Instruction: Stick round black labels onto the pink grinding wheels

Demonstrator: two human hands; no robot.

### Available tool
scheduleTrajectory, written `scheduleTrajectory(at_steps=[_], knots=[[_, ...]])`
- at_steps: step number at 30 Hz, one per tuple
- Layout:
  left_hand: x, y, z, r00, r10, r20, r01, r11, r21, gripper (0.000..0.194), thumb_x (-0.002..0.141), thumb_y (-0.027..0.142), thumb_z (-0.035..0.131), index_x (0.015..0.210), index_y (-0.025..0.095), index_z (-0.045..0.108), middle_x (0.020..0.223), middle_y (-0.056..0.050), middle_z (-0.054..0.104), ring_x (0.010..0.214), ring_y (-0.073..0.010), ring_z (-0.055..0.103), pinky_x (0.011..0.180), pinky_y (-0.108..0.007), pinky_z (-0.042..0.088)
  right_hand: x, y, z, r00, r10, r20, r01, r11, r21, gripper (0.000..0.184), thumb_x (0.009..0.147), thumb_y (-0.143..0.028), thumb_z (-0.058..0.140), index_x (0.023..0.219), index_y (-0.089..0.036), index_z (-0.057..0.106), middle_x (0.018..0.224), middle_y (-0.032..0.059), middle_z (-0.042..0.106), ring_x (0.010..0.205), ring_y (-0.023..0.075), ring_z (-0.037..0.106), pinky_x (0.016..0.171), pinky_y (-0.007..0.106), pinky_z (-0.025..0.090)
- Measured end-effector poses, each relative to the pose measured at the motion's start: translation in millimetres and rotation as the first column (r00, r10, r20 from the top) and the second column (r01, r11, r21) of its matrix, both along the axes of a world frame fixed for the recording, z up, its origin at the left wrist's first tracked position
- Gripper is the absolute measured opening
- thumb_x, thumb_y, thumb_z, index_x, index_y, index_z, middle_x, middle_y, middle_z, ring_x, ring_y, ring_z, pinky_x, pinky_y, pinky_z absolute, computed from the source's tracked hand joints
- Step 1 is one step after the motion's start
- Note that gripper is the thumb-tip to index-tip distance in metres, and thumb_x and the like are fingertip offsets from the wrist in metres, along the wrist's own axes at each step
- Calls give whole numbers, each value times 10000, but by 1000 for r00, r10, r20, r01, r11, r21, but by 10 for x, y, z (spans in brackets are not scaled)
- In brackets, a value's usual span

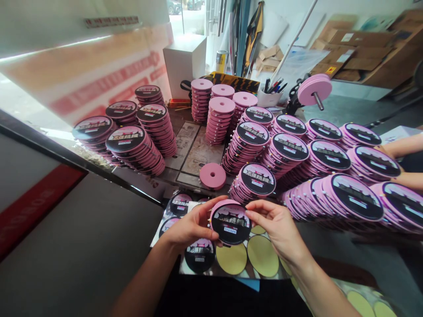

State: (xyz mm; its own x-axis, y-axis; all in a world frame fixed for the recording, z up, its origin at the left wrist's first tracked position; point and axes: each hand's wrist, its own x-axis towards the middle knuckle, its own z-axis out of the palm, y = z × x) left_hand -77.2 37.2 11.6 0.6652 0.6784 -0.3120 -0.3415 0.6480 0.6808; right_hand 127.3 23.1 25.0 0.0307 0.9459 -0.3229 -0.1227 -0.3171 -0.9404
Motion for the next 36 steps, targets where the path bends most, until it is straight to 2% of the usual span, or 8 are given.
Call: scheduleTrajectory(at_steps=[11, 16, 21, 27, 30, 32, 34, 36], knots=[[12, -8, 6, 1000, 13, -21, -13, 999, 29, 722, 582, 60, 737, 1224, 311, 521, 1078, -25, 612, 785, -146, 603, 622, -235, 526, -39, 4, 35, 998, -48, 31, 48, 999, 11, 208, 555, -315, 776, 667, -171, 676, 568, -1, 635, 461, 91, 511, 433, 194, 427], [6, -9, 4, 998, -21, -56, 24, 998, 57, 755, 605, 74, 729, 1265, 333, 470, 1064, -25, 617, 760, -146, 605, 630, -258, 523, -61, 11, 56, 996, -81, 34, 81, 997, 9, 188, 522, -283, 777, 639, -170, 683, 580, 5, 651, 486, 97, 537, 458, 194, 444], [10, -18, 13, 996, -11, -83, 19, 995, 100, 762, 610, 72, 720, 1279, 323, 455, 1127, -38, 592, 872, -174, 592, 722, -283, 508, -78, 28, 81, 992, -112, 60, 111, 993, 26, 168, 510, -275, 760, 613, -169, 681, 573, 6, 656, 490, 101, 549, 479, 199, 454], [53, -58, 136, 989, 24, -145, 0, 987, 161, 756, 616, 58, 682, 1288, 305, 439, 1195, -47, 550, 977, -209, 548, 691, -255, 507, -119, -29, 52, 973, -105, 207, 81, 990, 120, 153, 623, -316, 690, 679, -176, 664, 622, 29, 669, 544, 155, 590, 510, 250, 479], [101, -92, 232, 977, 74, -200, -31, 977, 213, 729, 618, 50, 660, 1270, 309, 461, 1267, -29, 511, 1072, -223, 496, 727, -239, 496, -135, -63, 76, 887, -100, 451, 5, 978, 207, 148, 727, -321, 608, 756, -185, 661, 656, 37, 659, 569, 167, 591, 554, 272, 475], [139, -117, 264, 963, 119, -240, -61, 970, 236, 670, 642, 69, 643, 1250, 303, 484, 1269, -22, 511, 1049, -213, 503, 712, -227, 495, -137, -79, 115, 761, -123, 637, -73, 959, 273, 187, 769, -324, 565, 857, -191, 662, 674, 38, 645, 572, 170, 580, 577, 284, 463], [178, -142, 258, 948, 166, -271, -101, 966, 238, 577, 692, 145, 633, 1234, 293, 497, 1198, -29, 553, 923, -188, 546, 623, -213, 498, -137, -100, 151, 655, -155, 739, -117, 946, 302, 260, 781, -345, 553, 970, -192, 644, 713, 40, 635, 563, 167, 568, 579, 288, 450], [222, -167, 229, 925, 229, -302, -160, 958, 236, 479, 744, 249, 620, 1210, 279, 513, 1080, -30, 596, 799, -162, 564, 560, -203, 487, -142, -131, 170, 673, -139, 726, -107, 954, 282, 324, 779, -368, 557, 1042, -189, 615, 745, 37, 624, 532, 149, 554, 545, 273, 440]])
